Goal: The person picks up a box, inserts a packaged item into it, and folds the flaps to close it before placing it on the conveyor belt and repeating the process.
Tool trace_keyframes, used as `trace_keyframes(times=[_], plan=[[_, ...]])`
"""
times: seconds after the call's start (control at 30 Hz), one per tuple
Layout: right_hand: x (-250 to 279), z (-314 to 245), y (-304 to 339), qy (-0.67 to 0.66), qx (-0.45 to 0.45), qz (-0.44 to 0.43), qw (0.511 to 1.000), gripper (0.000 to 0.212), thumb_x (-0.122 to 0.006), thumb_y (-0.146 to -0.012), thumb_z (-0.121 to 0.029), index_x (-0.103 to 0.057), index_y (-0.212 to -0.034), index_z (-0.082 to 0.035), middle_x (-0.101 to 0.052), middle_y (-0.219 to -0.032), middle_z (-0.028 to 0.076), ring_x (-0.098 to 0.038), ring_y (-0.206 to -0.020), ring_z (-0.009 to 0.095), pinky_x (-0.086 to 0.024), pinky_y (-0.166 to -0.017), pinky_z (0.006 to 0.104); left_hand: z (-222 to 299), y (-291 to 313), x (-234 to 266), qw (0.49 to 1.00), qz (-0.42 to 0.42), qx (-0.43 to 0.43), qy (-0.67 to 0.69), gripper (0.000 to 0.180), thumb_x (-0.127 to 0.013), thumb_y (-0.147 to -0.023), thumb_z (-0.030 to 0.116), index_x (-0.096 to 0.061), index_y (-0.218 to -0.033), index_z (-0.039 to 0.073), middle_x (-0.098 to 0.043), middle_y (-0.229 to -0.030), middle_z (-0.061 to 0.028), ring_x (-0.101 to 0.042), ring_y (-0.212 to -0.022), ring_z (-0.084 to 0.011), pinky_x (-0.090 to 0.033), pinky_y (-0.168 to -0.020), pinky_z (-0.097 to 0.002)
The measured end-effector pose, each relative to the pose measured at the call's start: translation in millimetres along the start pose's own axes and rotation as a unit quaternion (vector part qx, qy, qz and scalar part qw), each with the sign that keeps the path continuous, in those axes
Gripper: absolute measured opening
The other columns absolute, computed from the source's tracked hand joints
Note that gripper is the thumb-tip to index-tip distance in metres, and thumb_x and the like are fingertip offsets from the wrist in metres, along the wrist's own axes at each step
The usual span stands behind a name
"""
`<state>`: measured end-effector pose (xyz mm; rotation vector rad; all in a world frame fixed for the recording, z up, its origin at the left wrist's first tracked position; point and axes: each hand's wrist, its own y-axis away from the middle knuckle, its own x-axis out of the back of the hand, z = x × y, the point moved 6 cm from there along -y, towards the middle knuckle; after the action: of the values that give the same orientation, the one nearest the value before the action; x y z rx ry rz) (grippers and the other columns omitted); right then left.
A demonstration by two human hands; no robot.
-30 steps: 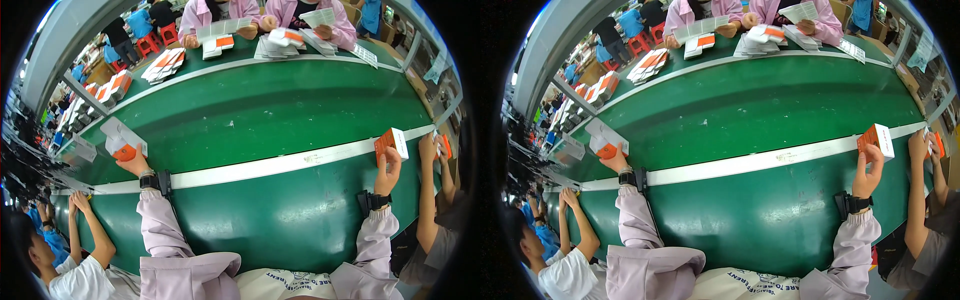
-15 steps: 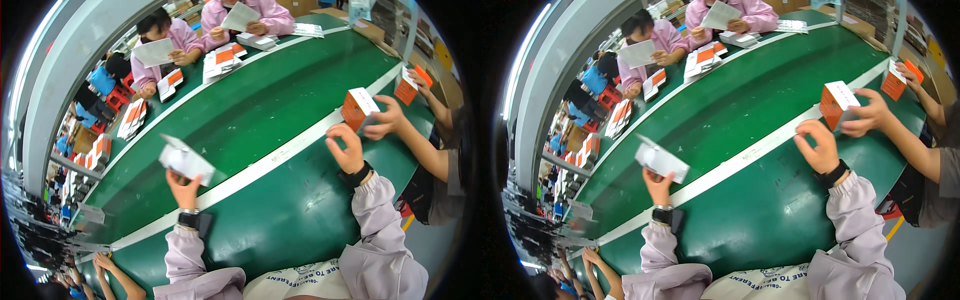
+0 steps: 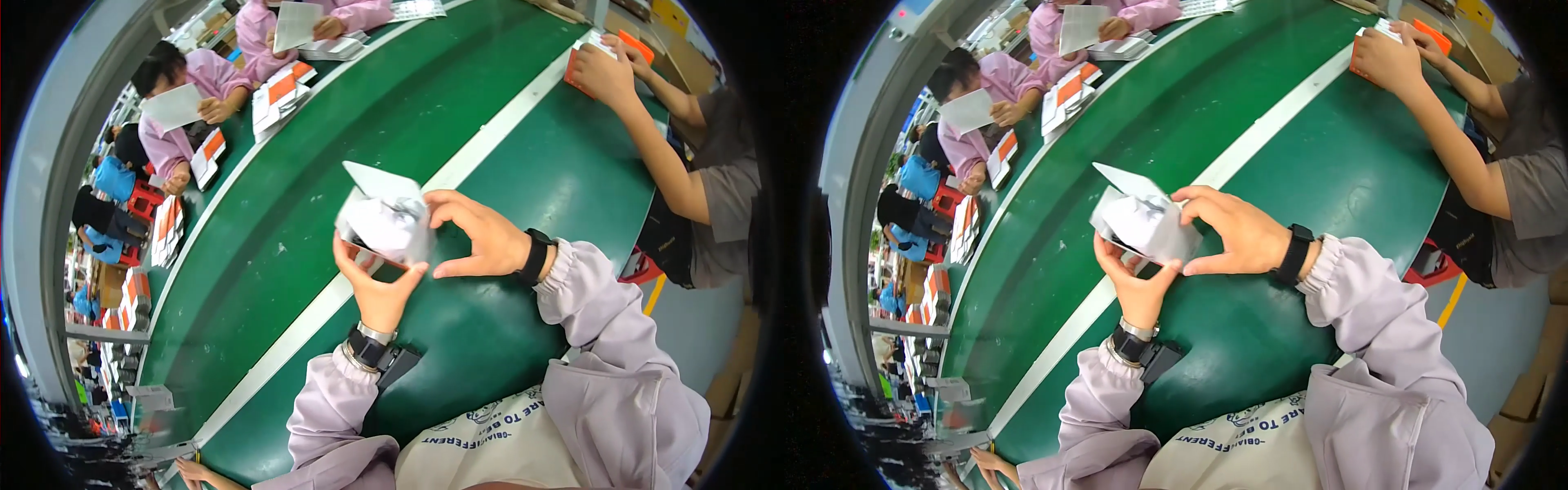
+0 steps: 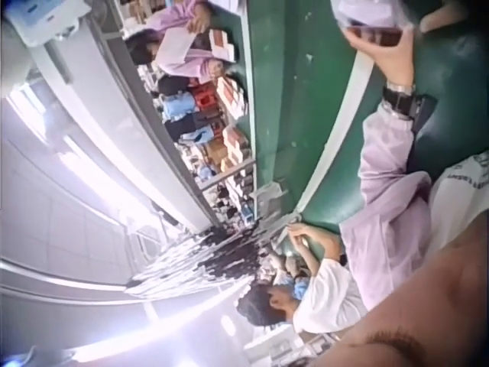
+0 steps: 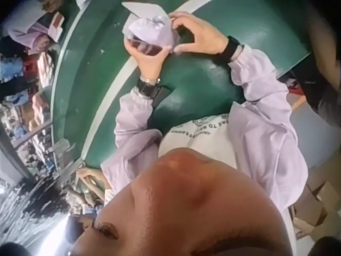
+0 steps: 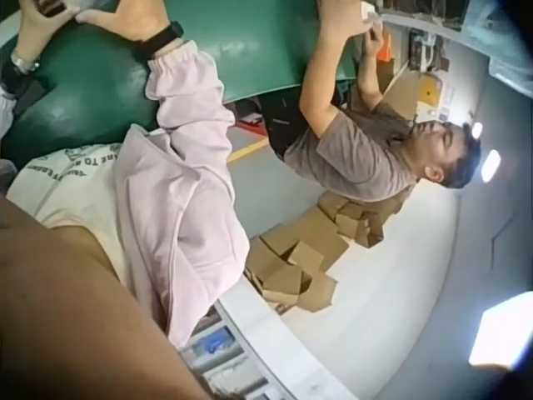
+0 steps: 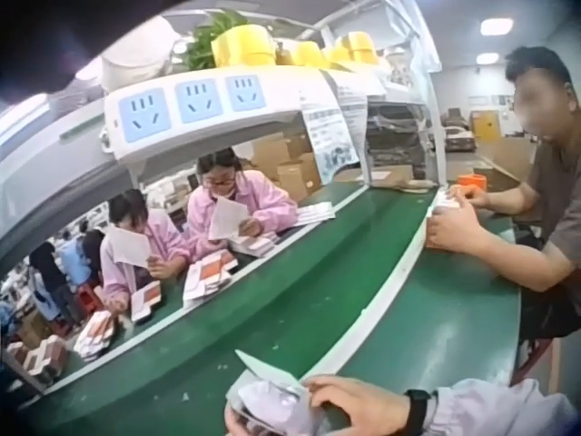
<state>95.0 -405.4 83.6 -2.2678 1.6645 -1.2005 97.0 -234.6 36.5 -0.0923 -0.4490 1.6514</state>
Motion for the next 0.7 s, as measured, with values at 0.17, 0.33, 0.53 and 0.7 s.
trace_keyframes(times=[0.17, 0.33, 0.53, 0.7], plan=[[16, 20, 9, -0.067, -0.017, 0.109, 0.992, 0.054, -0.069, -0.065, -0.013, -0.038, -0.108, -0.006, -0.043, -0.114, 0.014, -0.043, -0.106, 0.027, -0.033, -0.09, 0.0342, -8, 10, -19, 0.984, -0.154, 0.008, 0.086, 0.076, -0.071, -0.062, 0.01, -0.03, -0.125, 0.005, -0.031, -0.121, -0.0139, -0.038, -0.109, -0.0264, -0.036, -0.087, -0.0368], [21, 26, 4, -0.156, -0.051, 0.099, 0.982, 0.043, -0.067, -0.068, -0.012, -0.047, -0.106, -0.005, -0.043, -0.115, 0.014, -0.044, -0.105, 0.026, -0.033, -0.089, 0.0347, 6, 0, -18, 0.979, -0.145, -0.138, 0.031, 0.058, -0.066, -0.066, 0.005, -0.041, -0.119, 0.008, -0.033, -0.122, -0.0145, -0.038, -0.111, -0.0283, -0.035, -0.089, -0.0372], [16, 23, 2, -0.143, -0.04, 0.058, 0.987, 0.017, -0.066, -0.069, -0.011, -0.06, -0.083, -0.003, -0.044, -0.115, 0.015, -0.044, -0.104, 0.025, -0.034, -0.088, 0.0349, 6, -11, -20, 0.968, -0.198, -0.141, 0.054, 0.045, -0.067, -0.066, 0.005, -0.049, -0.107, 0.01, -0.032, -0.124, -0.0153, -0.038, -0.114, -0.0309, -0.034, -0.091, -0.0379], [19, 23, 4, -0.146, -0.028, 0.068, 0.987, 0.013, -0.066, -0.067, -0.008, -0.06, -0.077, -0.003, -0.047, -0.112, 0.015, -0.045, -0.103, 0.023, -0.035, -0.087, 0.0347, 3, -9, -20, 0.967, -0.186, -0.125, 0.125, 0.038, -0.069, -0.065, 0.007, -0.051, -0.098, 0.009, -0.031, -0.126, -0.0146, -0.038, -0.114, -0.0311, -0.033, -0.092, -0.0395]])
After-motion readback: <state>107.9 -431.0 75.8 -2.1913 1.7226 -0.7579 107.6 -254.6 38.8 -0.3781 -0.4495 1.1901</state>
